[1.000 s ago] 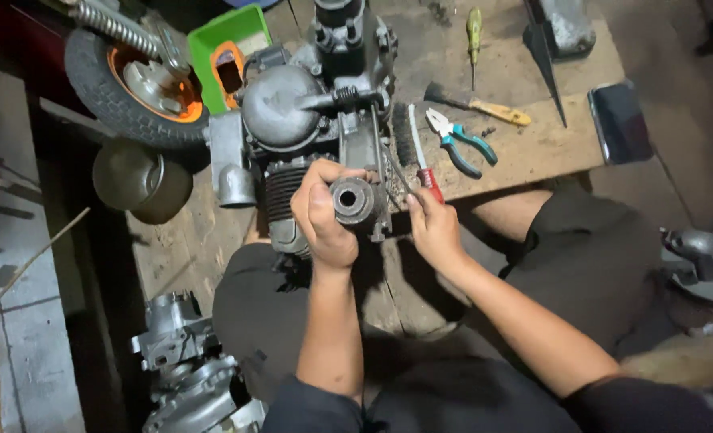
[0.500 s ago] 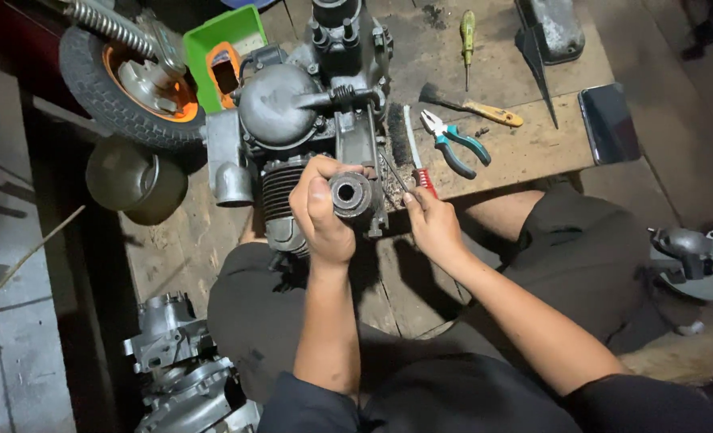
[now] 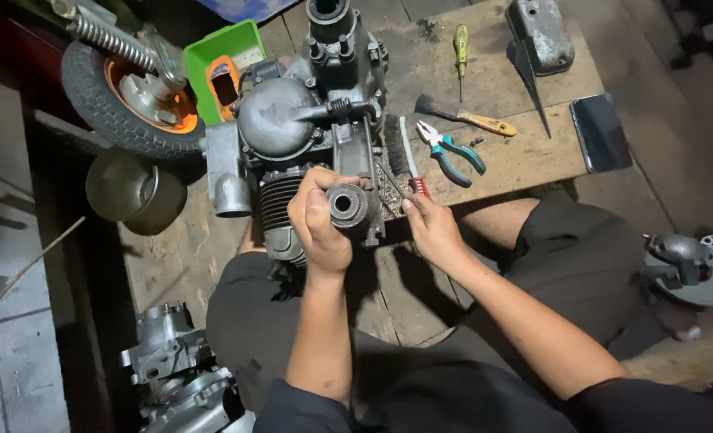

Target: Repairing and cleaning a motorcycle engine component using various hand tools

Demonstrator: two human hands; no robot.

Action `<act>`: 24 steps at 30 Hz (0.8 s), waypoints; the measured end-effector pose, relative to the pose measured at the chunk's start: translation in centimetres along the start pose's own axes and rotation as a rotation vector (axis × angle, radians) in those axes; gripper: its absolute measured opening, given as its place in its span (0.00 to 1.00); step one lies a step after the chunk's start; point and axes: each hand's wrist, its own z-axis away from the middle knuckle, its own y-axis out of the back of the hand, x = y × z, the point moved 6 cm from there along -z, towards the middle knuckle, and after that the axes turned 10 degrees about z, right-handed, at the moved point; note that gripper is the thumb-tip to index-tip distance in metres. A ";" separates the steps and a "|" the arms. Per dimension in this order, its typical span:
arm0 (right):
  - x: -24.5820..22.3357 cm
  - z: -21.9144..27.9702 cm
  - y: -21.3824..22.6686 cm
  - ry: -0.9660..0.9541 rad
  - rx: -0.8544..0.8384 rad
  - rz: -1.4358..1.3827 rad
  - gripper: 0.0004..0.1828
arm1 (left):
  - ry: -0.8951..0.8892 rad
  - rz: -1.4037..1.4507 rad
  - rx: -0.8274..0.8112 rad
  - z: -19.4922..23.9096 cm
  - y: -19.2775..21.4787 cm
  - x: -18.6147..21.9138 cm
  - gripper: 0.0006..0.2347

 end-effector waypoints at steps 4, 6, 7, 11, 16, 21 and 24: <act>0.2 0.1 0.2 0.001 -0.007 -0.001 0.13 | -0.011 0.001 0.002 0.0 0.1 -0.2 0.25; 0.8 0.1 0.2 -0.002 0.011 -0.009 0.13 | -0.014 -0.015 0.007 0.1 0.5 -0.7 0.26; 0.5 0.1 0.2 -0.003 0.008 -0.009 0.13 | -0.012 -0.016 0.009 0.1 0.5 -0.7 0.26; 0.1 0.2 0.1 0.029 -0.004 0.006 0.14 | -0.007 -0.010 0.008 0.2 0.3 -0.5 0.26; 0.6 0.2 0.2 0.008 0.000 0.004 0.13 | 0.006 0.008 0.019 0.2 0.1 -0.4 0.26; 0.1 0.3 -0.4 0.054 0.032 0.024 0.13 | 0.016 0.007 0.026 0.1 -0.1 -0.3 0.26; -0.5 0.5 0.4 0.051 0.036 0.005 0.12 | 0.007 0.013 0.023 0.0 0.1 -0.2 0.26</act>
